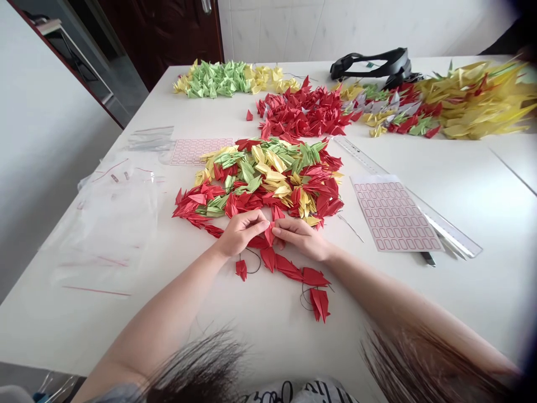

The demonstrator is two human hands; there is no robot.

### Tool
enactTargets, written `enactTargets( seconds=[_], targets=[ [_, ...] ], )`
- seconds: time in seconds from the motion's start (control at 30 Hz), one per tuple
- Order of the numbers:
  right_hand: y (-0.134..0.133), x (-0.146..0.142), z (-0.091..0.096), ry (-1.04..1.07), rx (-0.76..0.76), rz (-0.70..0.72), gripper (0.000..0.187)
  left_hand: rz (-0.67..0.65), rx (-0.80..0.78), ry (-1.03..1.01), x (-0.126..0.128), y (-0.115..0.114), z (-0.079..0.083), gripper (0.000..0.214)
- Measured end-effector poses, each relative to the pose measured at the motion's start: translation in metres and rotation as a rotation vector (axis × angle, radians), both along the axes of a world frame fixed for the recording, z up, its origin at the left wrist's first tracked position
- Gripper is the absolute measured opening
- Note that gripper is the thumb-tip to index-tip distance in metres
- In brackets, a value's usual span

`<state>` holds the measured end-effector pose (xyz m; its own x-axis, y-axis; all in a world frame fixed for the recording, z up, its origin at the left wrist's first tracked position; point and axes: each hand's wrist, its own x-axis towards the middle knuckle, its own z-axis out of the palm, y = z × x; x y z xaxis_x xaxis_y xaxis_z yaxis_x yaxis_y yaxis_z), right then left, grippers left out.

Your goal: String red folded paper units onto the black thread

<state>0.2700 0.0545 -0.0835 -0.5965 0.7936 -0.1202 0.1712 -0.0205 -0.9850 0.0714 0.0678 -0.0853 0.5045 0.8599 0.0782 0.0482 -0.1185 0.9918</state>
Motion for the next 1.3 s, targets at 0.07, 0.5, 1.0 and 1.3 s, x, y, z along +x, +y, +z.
enactTargets(
  seconds=[0.07,0.5,1.0,1.3],
  targets=[
    [-0.001,0.0,0.002,0.044,-0.008,-0.012,0.048,0.026,-0.019,-0.03,0.0,0.0,0.0,0.031],
    [-0.009,-0.012,-0.005,0.108,0.144,-0.467,0.04,0.153,0.075,-0.03,0.002,-0.001,-0.004,0.023],
    [-0.007,-0.007,-0.004,-0.021,0.382,-0.335,0.034,0.268,-0.028,-0.147,0.001,0.002,-0.004,0.033],
    [-0.015,-0.014,-0.01,-0.197,1.051,-0.445,0.017,0.233,-0.037,-0.001,0.002,-0.001,-0.004,0.034]
  ],
)
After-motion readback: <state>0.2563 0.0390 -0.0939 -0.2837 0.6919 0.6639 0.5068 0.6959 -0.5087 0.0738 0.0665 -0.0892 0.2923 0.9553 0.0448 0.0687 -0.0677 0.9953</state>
